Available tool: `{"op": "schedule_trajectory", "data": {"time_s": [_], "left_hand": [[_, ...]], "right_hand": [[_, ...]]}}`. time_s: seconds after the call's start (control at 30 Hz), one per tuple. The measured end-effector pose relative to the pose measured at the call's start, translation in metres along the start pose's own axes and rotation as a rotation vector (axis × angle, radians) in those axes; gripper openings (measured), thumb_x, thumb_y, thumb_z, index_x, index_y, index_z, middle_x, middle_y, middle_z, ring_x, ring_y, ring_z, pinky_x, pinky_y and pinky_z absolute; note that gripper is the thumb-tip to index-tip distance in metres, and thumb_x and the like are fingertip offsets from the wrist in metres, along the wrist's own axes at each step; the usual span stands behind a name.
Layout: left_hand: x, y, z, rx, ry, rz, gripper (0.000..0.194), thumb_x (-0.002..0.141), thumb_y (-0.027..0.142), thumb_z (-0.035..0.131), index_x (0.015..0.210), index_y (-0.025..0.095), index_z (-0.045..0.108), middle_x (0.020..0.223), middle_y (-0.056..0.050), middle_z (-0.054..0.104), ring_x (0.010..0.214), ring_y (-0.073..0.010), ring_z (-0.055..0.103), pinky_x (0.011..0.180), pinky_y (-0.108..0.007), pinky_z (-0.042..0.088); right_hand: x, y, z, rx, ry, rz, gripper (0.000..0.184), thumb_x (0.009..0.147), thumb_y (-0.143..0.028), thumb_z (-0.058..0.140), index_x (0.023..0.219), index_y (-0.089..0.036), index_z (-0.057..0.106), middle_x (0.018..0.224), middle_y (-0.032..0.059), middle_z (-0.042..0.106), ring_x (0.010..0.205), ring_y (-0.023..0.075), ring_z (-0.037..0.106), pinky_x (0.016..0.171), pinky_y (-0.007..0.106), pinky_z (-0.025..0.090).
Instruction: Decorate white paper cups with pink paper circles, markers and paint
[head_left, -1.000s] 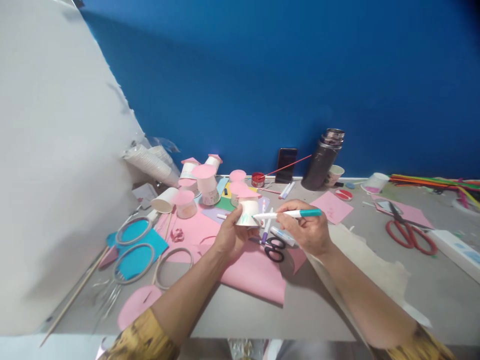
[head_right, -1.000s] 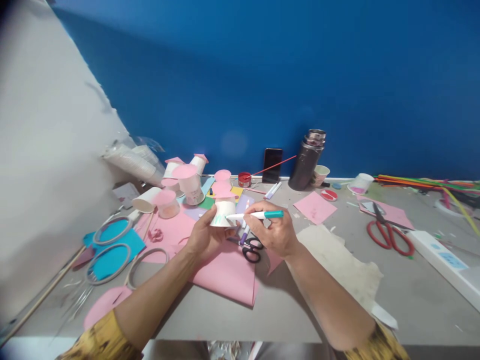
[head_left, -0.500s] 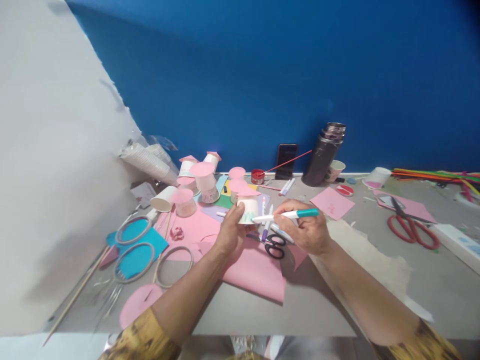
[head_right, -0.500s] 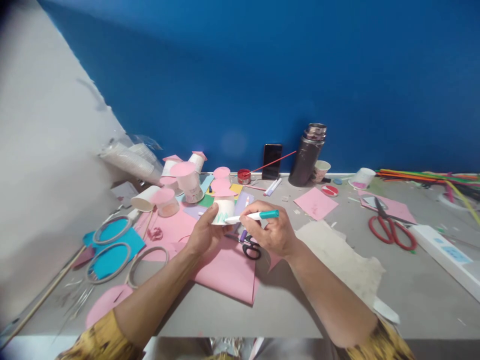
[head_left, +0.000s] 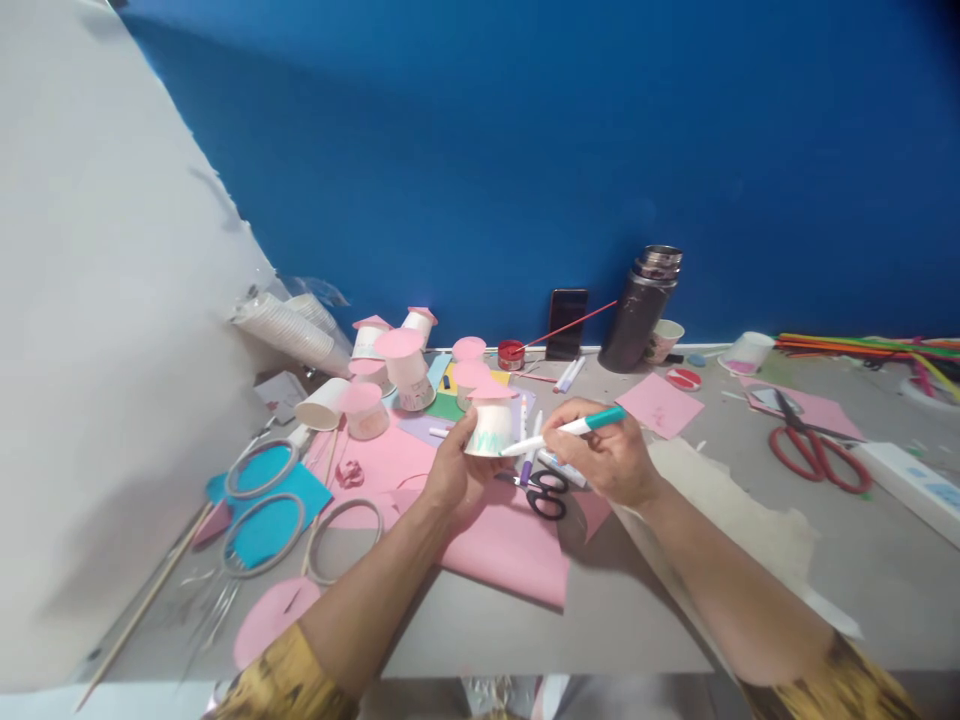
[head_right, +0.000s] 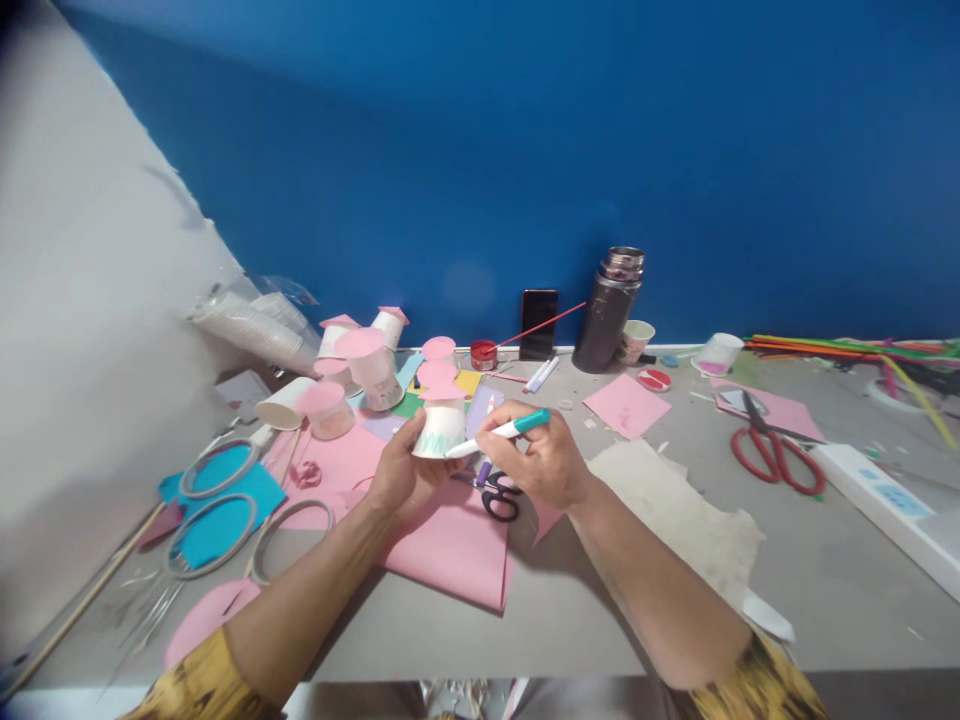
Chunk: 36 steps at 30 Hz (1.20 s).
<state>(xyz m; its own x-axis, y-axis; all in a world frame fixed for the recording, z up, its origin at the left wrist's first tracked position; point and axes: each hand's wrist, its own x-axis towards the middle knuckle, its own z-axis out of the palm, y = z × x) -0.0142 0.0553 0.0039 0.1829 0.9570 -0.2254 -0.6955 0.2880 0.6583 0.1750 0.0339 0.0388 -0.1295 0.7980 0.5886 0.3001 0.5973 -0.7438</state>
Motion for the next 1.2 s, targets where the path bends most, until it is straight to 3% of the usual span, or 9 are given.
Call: {"op": "schedule_trajectory", "data": {"time_s": [0.17,0.37,0.57,0.73,0.87,0.97,1.03,1.1,1.2], "left_hand": [[0.002,0.003,0.001,-0.074,-0.067,-0.07,0.038,0.096,0.041,0.06,0.117,0.011,0.068,0.091,-0.011,0.073,0.071,-0.0221,0.07,0.063,-0.033,0.058],[0.0,0.003,0.004,-0.079,-0.061,-0.036,0.036,0.098,0.039,0.057,0.118,0.011,0.069,0.086,-0.009,0.072,0.067,-0.0193,0.068,0.058,-0.03,0.057],[0.0,0.001,0.003,-0.072,-0.026,-0.019,0.035,0.1,0.037,0.054,0.116,0.009,0.069,0.089,-0.01,0.073,0.071,-0.0197,0.07,0.065,-0.032,0.059],[0.0,0.001,0.002,-0.067,-0.014,-0.002,0.034,0.098,0.038,0.057,0.116,0.012,0.069,0.09,-0.009,0.073,0.071,-0.0191,0.07,0.064,-0.03,0.059],[0.0,0.004,0.002,-0.049,-0.023,-0.063,0.045,0.099,0.045,0.053,0.121,0.008,0.067,0.088,-0.013,0.074,0.071,-0.0217,0.071,0.061,-0.03,0.058],[-0.002,0.007,0.004,-0.051,-0.018,-0.124,0.055,0.1,0.051,0.048,0.123,0.004,0.065,0.094,-0.021,0.074,0.078,-0.0259,0.074,0.063,-0.033,0.06],[-0.003,0.007,0.004,-0.068,-0.015,-0.131,0.057,0.099,0.053,0.048,0.123,0.004,0.064,0.095,-0.021,0.073,0.079,-0.0274,0.074,0.063,-0.034,0.061],[-0.004,0.007,0.004,-0.081,-0.01,-0.116,0.053,0.098,0.051,0.052,0.122,0.006,0.065,0.09,-0.018,0.073,0.078,-0.0276,0.074,0.064,-0.035,0.061],[-0.005,0.007,0.003,-0.086,0.005,-0.099,0.041,0.098,0.042,0.055,0.12,0.009,0.065,0.085,-0.013,0.072,0.077,-0.0271,0.074,0.064,-0.035,0.061]], "right_hand": [[0.002,-0.001,-0.001,-0.018,0.17,0.034,0.013,0.088,-0.03,0.064,0.081,-0.019,0.068,0.069,0.0011,0.069,0.059,0.0137,0.064,0.053,0.022,0.048],[0.001,-0.002,0.002,0.008,-0.003,0.001,0.012,0.087,-0.028,0.066,0.08,-0.019,0.07,0.066,-0.001,0.067,0.056,0.0118,0.061,0.052,0.021,0.046],[0.001,0.004,0.003,0.07,0.115,0.065,0.011,0.088,-0.029,0.067,0.085,-0.019,0.07,0.068,-0.001,0.068,0.055,0.012,0.062,0.053,0.022,0.049],[0.002,-0.002,0.002,0.13,0.0,0.115,0.012,0.085,-0.028,0.068,0.078,-0.018,0.069,0.059,-0.0025,0.063,0.05,0.0108,0.057,0.048,0.021,0.044],[0.009,0.001,-0.006,0.22,0.198,0.16,0.015,0.086,-0.032,0.068,0.079,-0.018,0.067,0.056,-0.003,0.063,0.046,0.0108,0.056,0.045,0.021,0.042],[0.015,0.014,-0.017,0.059,0.35,0.135,0.018,0.089,-0.036,0.067,0.085,-0.019,0.069,0.059,-0.0024,0.065,0.048,0.0117,0.058,0.047,0.022,0.044],[0.019,0.025,-0.025,-0.139,0.361,0.137,0.019,0.092,-0.038,0.065,0.093,-0.019,0.071,0.066,0.0,0.07,0.054,0.0144,0.063,0.054,0.025,0.048],[0.022,0.035,-0.033,-0.422,0.268,0.162,0.019,0.094,-0.033,0.062,0.102,-0.02,0.072,0.084,0.0047,0.076,0.071,0.0192,0.07,0.066,0.029,0.052],[0.025,0.047,-0.044,-0.919,-0.044,0.336,0.036,0.091,-0.014,0.058,0.124,-0.021,0.069,0.114,0.0114,0.074,0.099,0.0266,0.07,0.077,0.032,0.049]]}}
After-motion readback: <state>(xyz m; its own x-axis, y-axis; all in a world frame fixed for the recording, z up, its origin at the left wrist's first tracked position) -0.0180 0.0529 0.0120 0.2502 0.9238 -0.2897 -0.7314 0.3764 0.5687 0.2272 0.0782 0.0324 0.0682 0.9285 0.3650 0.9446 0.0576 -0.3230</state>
